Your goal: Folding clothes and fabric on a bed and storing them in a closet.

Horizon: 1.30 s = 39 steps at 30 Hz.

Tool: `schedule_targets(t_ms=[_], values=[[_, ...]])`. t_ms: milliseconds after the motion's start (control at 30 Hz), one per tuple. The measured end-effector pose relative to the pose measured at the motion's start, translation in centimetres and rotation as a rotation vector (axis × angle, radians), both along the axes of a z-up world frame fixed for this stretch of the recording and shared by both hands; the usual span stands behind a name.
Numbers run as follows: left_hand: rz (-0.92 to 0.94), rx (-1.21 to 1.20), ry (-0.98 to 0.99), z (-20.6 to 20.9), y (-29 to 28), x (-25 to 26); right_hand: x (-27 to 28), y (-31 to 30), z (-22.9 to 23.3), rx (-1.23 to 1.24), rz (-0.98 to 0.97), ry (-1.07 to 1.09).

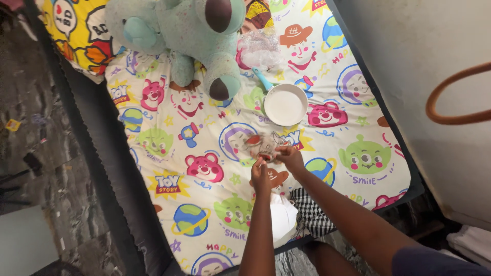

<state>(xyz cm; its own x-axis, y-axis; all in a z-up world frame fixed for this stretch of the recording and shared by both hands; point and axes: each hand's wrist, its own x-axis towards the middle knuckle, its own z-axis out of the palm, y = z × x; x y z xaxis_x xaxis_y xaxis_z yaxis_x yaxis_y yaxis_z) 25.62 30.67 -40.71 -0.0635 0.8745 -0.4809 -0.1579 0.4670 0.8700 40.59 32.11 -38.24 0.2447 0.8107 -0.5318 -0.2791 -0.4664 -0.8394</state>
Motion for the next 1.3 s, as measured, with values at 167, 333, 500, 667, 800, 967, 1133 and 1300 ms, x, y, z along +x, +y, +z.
schedule_targets(t_ms=[167, 333, 500, 667, 800, 967, 1133, 1300], values=[[-0.008, -0.127, -0.216, 11.1, -2.1, -0.8, -2.0, -1.8, 10.6, 0.144, 0.011, 0.293], [0.063, -0.333, -0.6, 21.0, -3.6, -3.1, -4.3, -7.3, 17.5, 0.265, 0.282, 0.296], [0.075, -0.1, -0.627, 27.3, -5.5, -7.4, -5.9, -13.9, 23.6, 0.083, 0.551, 0.221], [-0.182, -0.105, -0.408, 29.9, -9.2, -13.2, -8.3, -17.3, 28.9, 0.001, 0.274, 0.154], [-0.536, -0.011, -0.003, 34.2, -13.1, -16.9, -11.8, -19.5, 33.8, 0.106, 0.234, 0.254], [-0.539, 0.241, -0.052, 36.7, -16.5, -21.9, -17.1, -21.2, 37.0, 0.127, 0.372, 0.011], [-0.506, 0.302, -0.179, 44.0, -20.3, -27.1, -22.0, -23.9, 41.7, 0.266, 0.401, 0.066], [-0.707, 0.253, -0.152, 44.1, -22.6, -31.9, -24.7, -26.9, 40.5, 0.381, 0.41, 0.046]])
